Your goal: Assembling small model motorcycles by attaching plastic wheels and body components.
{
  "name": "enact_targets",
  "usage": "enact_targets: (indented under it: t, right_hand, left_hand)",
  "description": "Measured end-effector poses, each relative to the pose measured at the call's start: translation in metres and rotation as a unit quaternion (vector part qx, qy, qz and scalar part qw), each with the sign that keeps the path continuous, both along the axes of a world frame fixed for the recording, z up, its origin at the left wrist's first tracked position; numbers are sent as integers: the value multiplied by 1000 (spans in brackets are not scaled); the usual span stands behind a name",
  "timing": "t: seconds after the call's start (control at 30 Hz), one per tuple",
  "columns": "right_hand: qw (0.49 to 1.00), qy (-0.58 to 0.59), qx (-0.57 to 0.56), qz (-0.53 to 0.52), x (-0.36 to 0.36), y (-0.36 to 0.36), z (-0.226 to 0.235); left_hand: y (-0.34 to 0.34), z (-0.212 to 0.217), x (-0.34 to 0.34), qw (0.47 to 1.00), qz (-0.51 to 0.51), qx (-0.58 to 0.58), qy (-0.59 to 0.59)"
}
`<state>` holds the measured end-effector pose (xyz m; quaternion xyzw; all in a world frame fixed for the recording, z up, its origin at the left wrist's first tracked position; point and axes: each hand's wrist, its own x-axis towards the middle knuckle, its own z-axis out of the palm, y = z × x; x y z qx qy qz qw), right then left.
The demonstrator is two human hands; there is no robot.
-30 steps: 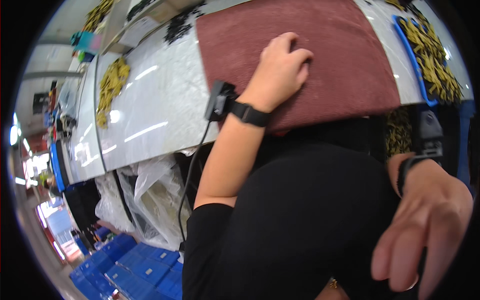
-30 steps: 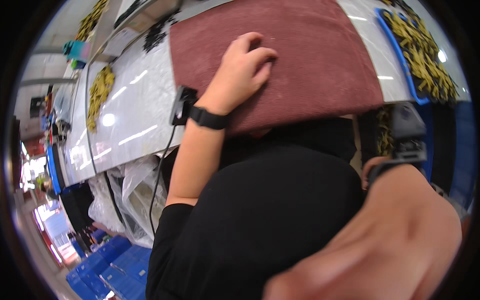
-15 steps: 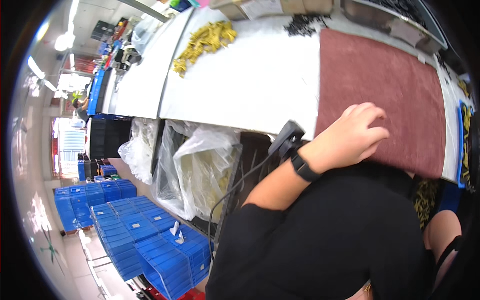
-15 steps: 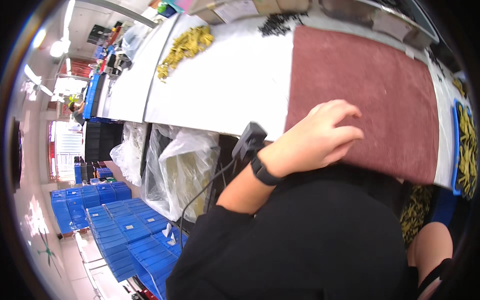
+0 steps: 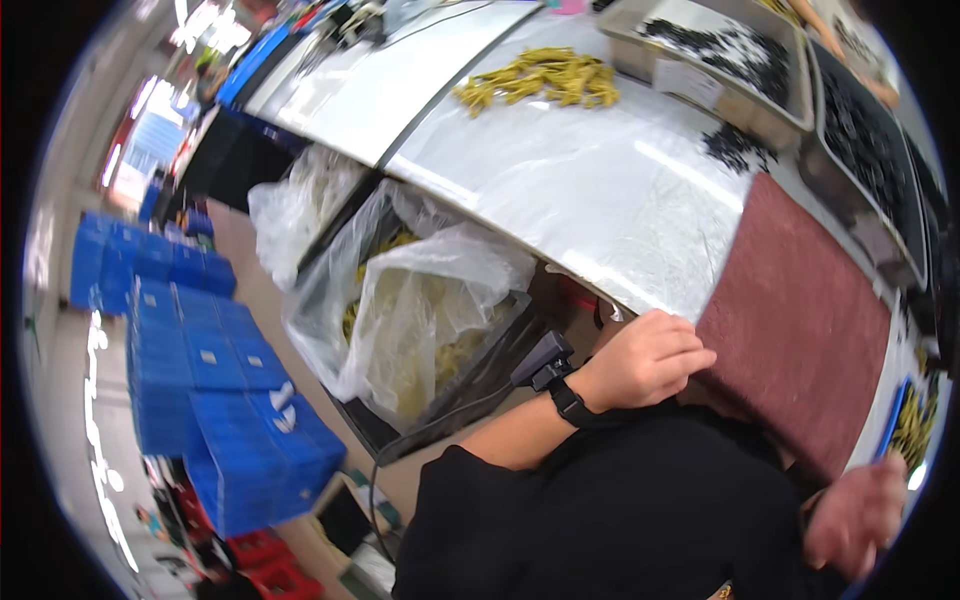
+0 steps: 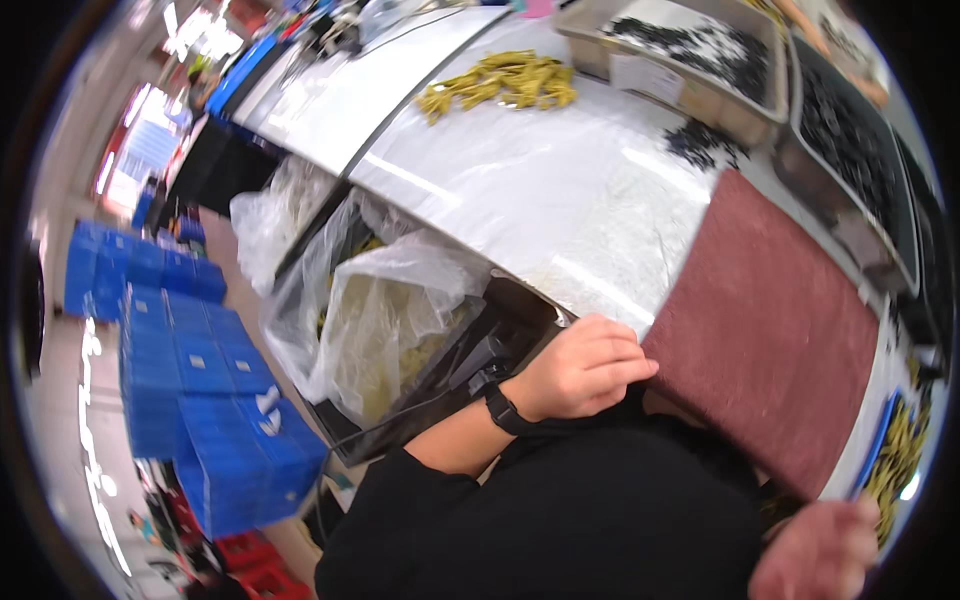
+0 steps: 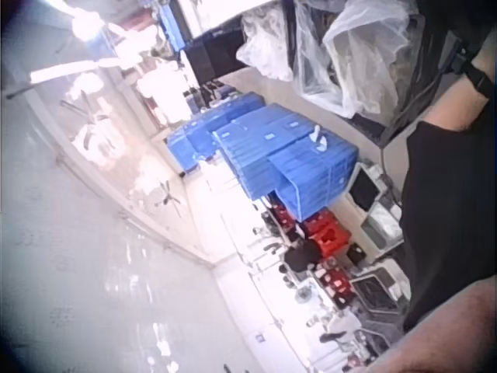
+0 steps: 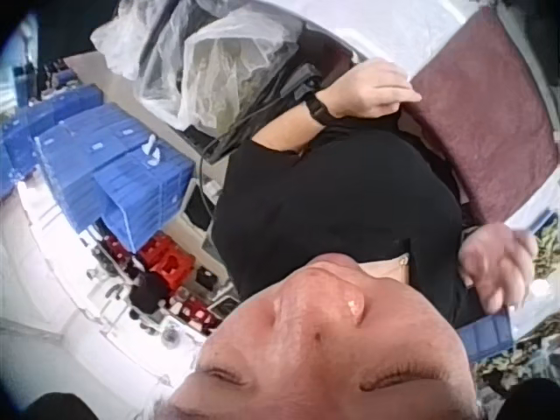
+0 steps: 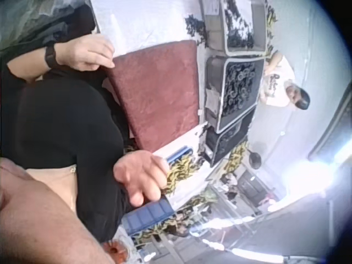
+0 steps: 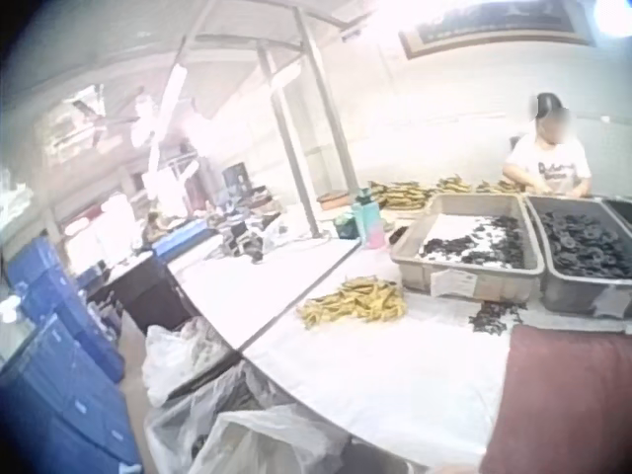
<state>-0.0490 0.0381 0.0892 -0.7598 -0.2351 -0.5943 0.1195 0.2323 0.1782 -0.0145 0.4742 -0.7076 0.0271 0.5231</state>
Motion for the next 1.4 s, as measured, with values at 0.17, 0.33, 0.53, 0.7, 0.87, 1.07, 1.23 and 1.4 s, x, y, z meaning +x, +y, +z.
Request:
enact_targets:
  t: [0.17, 0.33, 0.53, 0.7, 0.87, 1.07, 1.23, 1.4]
  right_hand:
    - [907, 294, 38, -300, 29, -8, -54]
    - [861, 368, 119, -331, 49, -22, -107]
    - [855, 369, 208, -300, 60, -23, -123]
    - [852, 373, 206, -305, 56, -35, -132]
    - [839, 381, 231, -312, 58, -32, -130]
    - [835, 380, 191, -350, 58, -31, -130]
    - [833, 385, 216, -333, 64, -29, -131]
    - [832, 376, 128, -388, 58, -31, -125]
  left_hand:
    - [33, -17, 8, 995, 90, -48, -5]
    - [68, -24, 28, 968, 237, -69, -35]
    - [110, -58, 30, 964, 257, -26, -71]
    - [111, -110, 8, 988, 115, 51, -88]
    - [84, -117, -17, 986, 142, -10, -86]
    - [17, -157, -10, 914, 380, 121, 76]
    - [-23, -214, 23, 858, 306, 412, -10]
    - [-84, -252, 24, 836, 290, 466, -3]
